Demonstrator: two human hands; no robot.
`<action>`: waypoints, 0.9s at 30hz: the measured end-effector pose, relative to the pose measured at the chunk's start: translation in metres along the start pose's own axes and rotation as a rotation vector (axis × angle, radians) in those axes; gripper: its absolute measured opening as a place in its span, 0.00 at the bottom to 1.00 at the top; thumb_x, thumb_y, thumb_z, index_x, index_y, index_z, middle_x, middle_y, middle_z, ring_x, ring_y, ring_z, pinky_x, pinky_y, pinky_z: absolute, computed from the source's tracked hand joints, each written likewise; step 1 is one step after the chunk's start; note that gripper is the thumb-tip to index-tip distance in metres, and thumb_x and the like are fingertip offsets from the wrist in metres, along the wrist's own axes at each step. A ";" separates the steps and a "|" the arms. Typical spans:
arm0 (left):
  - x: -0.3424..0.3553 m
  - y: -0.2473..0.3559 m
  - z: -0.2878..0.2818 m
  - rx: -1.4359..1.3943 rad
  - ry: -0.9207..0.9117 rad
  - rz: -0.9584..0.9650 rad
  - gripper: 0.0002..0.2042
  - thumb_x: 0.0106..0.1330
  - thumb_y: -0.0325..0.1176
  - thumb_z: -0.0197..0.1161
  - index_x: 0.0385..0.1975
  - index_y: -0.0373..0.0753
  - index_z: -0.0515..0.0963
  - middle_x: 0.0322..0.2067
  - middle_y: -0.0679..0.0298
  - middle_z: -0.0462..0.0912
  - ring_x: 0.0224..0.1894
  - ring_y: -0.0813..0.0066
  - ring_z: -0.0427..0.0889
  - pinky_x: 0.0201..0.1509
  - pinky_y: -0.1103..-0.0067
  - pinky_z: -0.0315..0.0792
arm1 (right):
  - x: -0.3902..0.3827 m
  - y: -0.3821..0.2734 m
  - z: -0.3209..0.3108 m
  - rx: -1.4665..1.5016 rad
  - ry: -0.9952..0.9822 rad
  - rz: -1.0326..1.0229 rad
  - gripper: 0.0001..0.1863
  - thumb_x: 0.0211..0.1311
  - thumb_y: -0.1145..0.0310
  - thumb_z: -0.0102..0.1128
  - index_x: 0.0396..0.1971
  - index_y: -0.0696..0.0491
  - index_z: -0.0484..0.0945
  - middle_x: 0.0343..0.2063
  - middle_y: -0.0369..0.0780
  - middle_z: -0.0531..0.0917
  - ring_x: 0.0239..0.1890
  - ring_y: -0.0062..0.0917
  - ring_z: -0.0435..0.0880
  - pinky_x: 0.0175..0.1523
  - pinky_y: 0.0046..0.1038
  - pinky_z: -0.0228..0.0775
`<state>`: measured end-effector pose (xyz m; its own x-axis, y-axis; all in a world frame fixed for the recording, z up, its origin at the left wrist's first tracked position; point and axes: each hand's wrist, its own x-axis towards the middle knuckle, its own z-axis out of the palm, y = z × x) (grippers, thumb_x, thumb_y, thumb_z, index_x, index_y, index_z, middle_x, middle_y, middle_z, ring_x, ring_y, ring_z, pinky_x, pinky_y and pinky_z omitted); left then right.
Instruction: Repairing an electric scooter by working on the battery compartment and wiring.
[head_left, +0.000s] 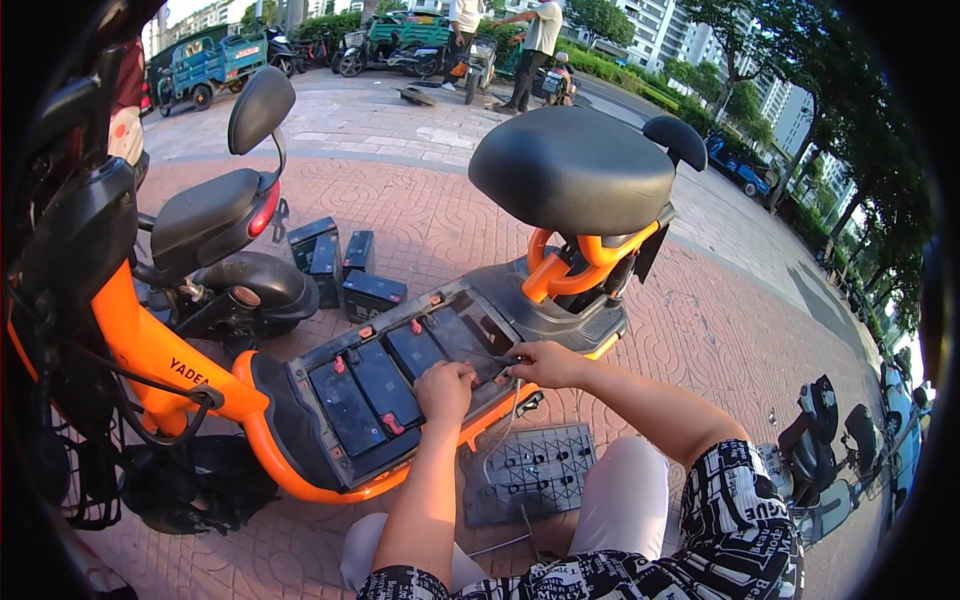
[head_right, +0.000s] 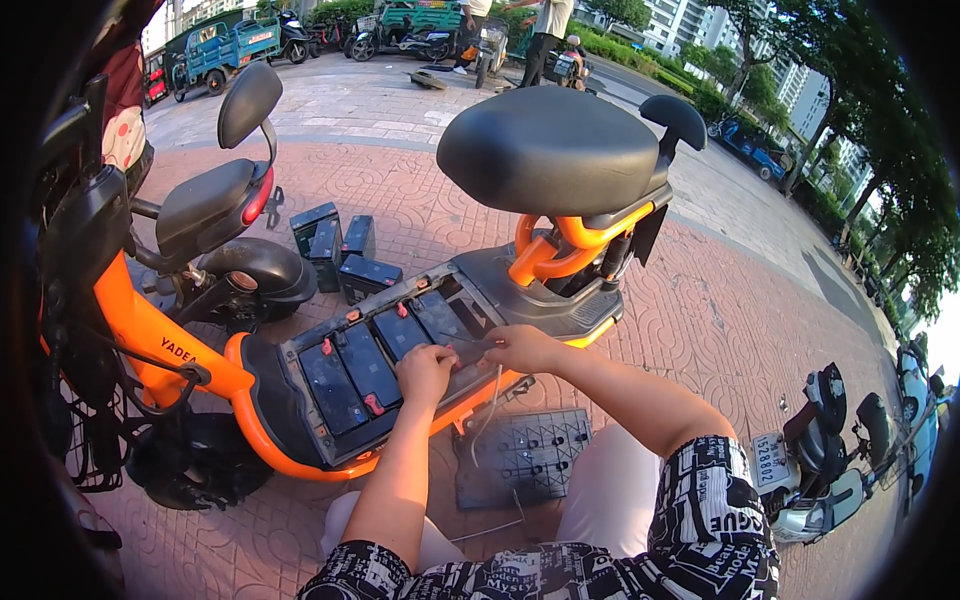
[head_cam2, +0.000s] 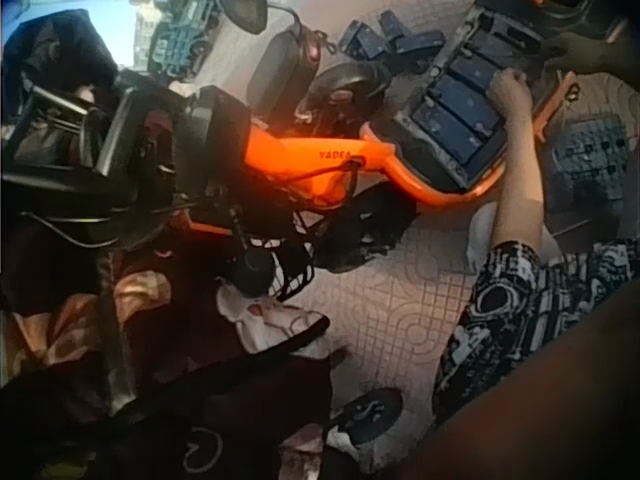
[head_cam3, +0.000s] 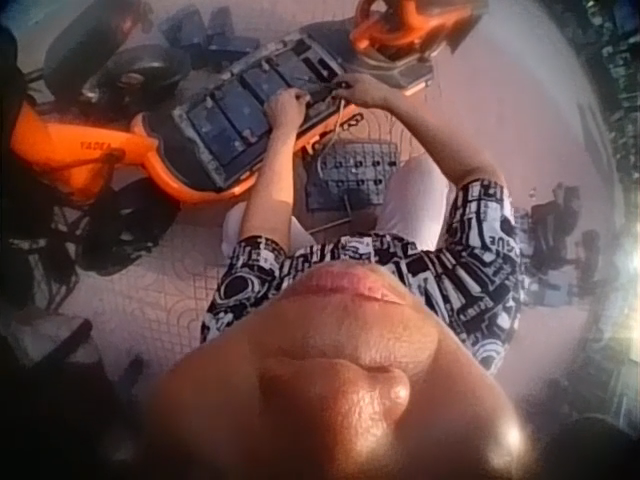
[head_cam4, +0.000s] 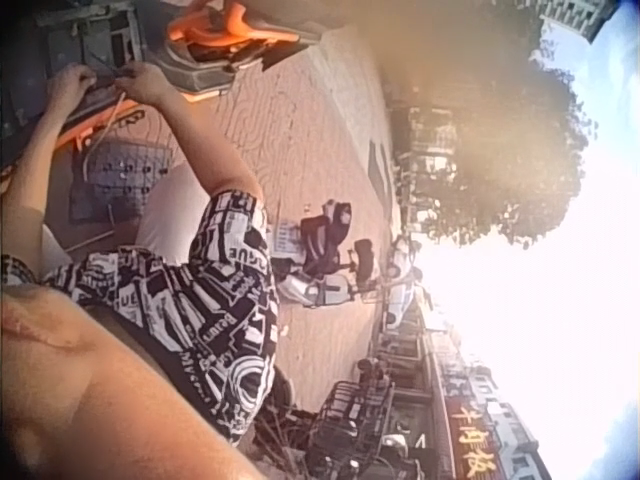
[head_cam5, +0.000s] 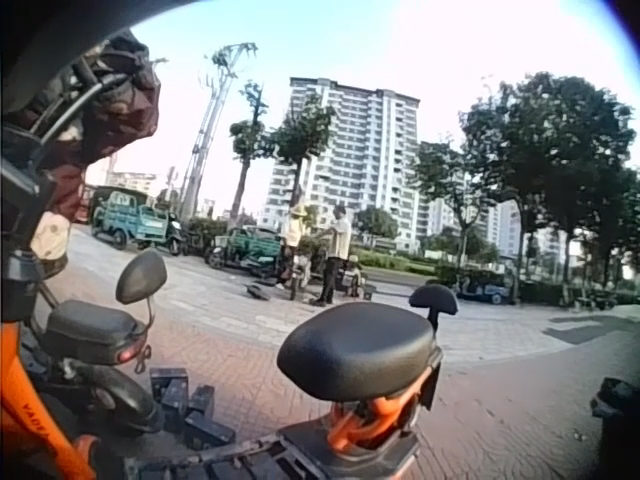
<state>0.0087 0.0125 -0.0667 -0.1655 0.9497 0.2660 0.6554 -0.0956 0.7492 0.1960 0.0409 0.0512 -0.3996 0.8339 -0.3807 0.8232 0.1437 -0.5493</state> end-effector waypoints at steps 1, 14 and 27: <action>0.000 0.000 0.000 0.000 -0.001 -0.003 0.05 0.55 0.37 0.66 0.25 0.46 0.87 0.32 0.61 0.84 0.37 0.58 0.82 0.43 0.66 0.73 | -0.003 0.003 -0.001 -0.097 0.020 -0.013 0.25 0.60 0.54 0.60 0.51 0.57 0.77 0.44 0.48 0.83 0.49 0.38 0.82 0.54 0.32 0.71; -0.010 -0.006 0.001 -0.001 -0.015 -0.019 0.05 0.56 0.37 0.67 0.28 0.45 0.87 0.31 0.61 0.84 0.37 0.58 0.83 0.42 0.68 0.74 | -0.033 -0.002 -0.014 -0.279 0.053 -0.010 0.18 0.54 0.59 0.64 0.42 0.52 0.79 0.37 0.42 0.85 0.42 0.34 0.84 0.48 0.33 0.74; 0.006 -0.013 0.010 -0.062 -0.031 -0.020 0.05 0.56 0.35 0.66 0.28 0.48 0.88 0.32 0.64 0.85 0.38 0.62 0.82 0.43 0.67 0.68 | -0.028 -0.019 -0.026 -0.345 0.190 -0.182 0.13 0.57 0.70 0.64 0.42 0.57 0.79 0.35 0.44 0.83 0.38 0.31 0.85 0.47 0.29 0.76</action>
<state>0.0062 0.0227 -0.0808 -0.1541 0.9604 0.2323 0.6052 -0.0940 0.7905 0.2020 0.0289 0.0911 -0.4961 0.8571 -0.1388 0.8456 0.4406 -0.3015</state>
